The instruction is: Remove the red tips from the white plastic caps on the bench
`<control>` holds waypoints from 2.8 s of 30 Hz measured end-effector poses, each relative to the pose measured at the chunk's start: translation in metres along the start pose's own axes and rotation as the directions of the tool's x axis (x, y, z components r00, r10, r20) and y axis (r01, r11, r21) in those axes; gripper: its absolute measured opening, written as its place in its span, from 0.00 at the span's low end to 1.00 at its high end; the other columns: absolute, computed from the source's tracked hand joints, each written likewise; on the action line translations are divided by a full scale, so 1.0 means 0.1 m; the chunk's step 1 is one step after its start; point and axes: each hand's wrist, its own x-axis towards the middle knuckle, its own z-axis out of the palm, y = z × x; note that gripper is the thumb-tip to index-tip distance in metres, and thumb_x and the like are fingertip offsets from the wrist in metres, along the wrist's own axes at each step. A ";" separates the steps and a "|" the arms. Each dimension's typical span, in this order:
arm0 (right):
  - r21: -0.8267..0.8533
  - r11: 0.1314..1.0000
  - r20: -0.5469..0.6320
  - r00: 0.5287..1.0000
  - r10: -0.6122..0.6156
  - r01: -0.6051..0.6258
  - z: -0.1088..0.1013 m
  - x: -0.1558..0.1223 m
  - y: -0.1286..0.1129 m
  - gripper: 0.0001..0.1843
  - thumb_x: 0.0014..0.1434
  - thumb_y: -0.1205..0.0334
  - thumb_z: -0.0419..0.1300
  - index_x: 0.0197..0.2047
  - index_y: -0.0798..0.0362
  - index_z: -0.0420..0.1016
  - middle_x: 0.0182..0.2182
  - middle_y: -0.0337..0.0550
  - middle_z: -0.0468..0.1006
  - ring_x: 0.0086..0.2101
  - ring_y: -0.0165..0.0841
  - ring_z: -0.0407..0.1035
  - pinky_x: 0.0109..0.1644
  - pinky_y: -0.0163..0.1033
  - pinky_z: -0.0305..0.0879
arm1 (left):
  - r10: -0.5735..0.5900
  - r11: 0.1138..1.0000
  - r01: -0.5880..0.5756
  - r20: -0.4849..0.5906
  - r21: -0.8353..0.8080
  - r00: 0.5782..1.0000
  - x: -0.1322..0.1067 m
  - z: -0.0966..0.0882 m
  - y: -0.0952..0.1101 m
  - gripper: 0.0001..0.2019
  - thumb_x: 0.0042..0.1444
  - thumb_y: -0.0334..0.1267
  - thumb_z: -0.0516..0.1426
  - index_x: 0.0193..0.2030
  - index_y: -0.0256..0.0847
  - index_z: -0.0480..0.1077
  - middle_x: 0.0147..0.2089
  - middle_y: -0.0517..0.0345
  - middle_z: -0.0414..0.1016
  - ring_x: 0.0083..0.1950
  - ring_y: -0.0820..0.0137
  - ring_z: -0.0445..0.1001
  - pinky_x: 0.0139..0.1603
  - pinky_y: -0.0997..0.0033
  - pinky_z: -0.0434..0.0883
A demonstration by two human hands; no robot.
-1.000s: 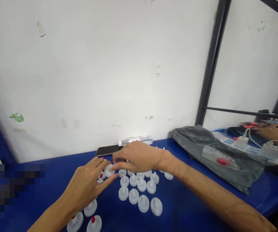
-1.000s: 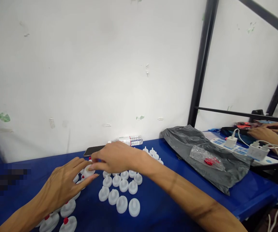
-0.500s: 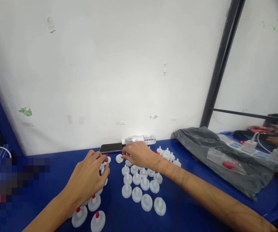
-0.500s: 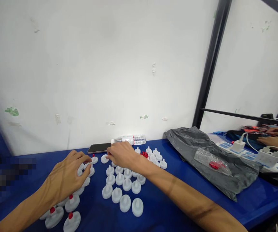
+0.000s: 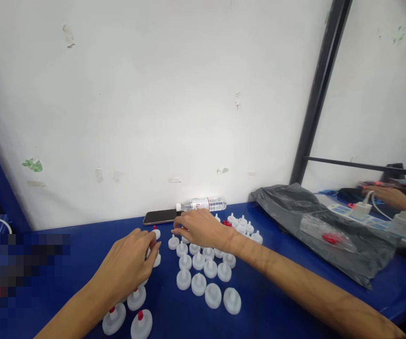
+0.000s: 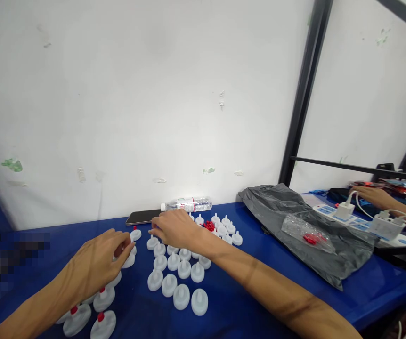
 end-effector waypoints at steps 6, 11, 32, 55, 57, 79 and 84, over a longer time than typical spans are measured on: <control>0.299 0.939 -0.091 0.984 -0.152 0.172 -0.10 -0.02 -0.12 0.16 0.72 0.53 0.60 0.57 0.51 0.75 0.46 0.43 0.85 0.42 0.37 0.78 0.41 0.40 0.63 | -0.012 0.990 -0.012 -0.166 -0.139 0.986 -0.01 -0.09 0.05 0.18 0.71 0.52 0.47 0.40 0.48 0.74 0.36 0.59 0.76 0.38 0.63 0.76 0.37 0.64 0.69; 0.293 0.941 -0.133 0.982 -0.137 0.171 -0.10 -0.03 -0.18 0.24 0.68 0.41 0.62 0.55 0.51 0.77 0.44 0.45 0.85 0.42 0.40 0.78 0.38 0.40 0.61 | -0.021 0.973 -0.037 -0.247 -0.227 0.969 -0.03 -0.10 0.08 0.19 0.71 0.57 0.49 0.41 0.50 0.75 0.36 0.61 0.77 0.35 0.65 0.75 0.37 0.66 0.70; 0.651 0.746 -0.114 0.989 -0.093 0.145 -0.31 -0.08 -0.08 0.12 0.73 0.51 0.58 0.52 0.49 0.70 0.34 0.34 0.77 0.30 0.28 0.68 0.35 0.34 0.61 | -0.373 0.587 0.246 0.013 -0.772 0.928 0.09 -0.22 0.11 0.26 0.45 0.57 0.71 0.46 0.45 0.76 0.26 0.69 0.67 0.19 0.78 0.55 0.19 0.75 0.57; 0.097 0.945 0.326 0.907 0.268 -0.314 -0.83 -0.21 1.11 0.11 0.69 0.60 0.59 0.40 0.52 0.82 0.39 0.43 0.82 0.38 0.35 0.73 0.43 0.37 0.64 | -0.076 0.909 0.104 0.085 -0.404 0.993 0.01 -0.02 0.15 0.18 0.66 0.59 0.53 0.45 0.51 0.77 0.38 0.59 0.80 0.29 0.66 0.75 0.31 0.67 0.73; 0.056 0.921 0.449 0.834 0.321 -0.385 -0.68 -0.19 1.15 0.05 0.63 0.62 0.66 0.37 0.55 0.82 0.35 0.43 0.82 0.35 0.36 0.75 0.40 0.38 0.67 | 0.013 0.931 -0.008 0.012 -0.365 1.000 0.01 0.00 0.15 0.18 0.66 0.58 0.54 0.41 0.51 0.79 0.46 0.55 0.80 0.43 0.60 0.78 0.45 0.62 0.76; -0.140 0.919 0.467 0.794 0.390 -0.368 -0.42 -0.11 1.04 0.13 0.66 0.53 0.66 0.47 0.53 0.81 0.43 0.46 0.84 0.42 0.39 0.79 0.45 0.43 0.73 | -0.046 0.990 0.044 -0.013 -0.134 0.999 0.05 0.08 -0.18 0.21 0.66 0.50 0.48 0.49 0.47 0.79 0.49 0.47 0.81 0.53 0.51 0.75 0.55 0.48 0.74; -0.094 0.951 0.374 0.875 0.307 -0.293 -0.43 -0.09 0.93 0.14 0.65 0.54 0.63 0.51 0.48 0.84 0.48 0.49 0.85 0.46 0.45 0.79 0.41 0.41 0.66 | -0.071 0.991 0.073 0.021 -0.114 0.997 0.06 0.13 -0.30 0.21 0.65 0.51 0.50 0.43 0.45 0.81 0.47 0.45 0.80 0.48 0.50 0.75 0.50 0.48 0.75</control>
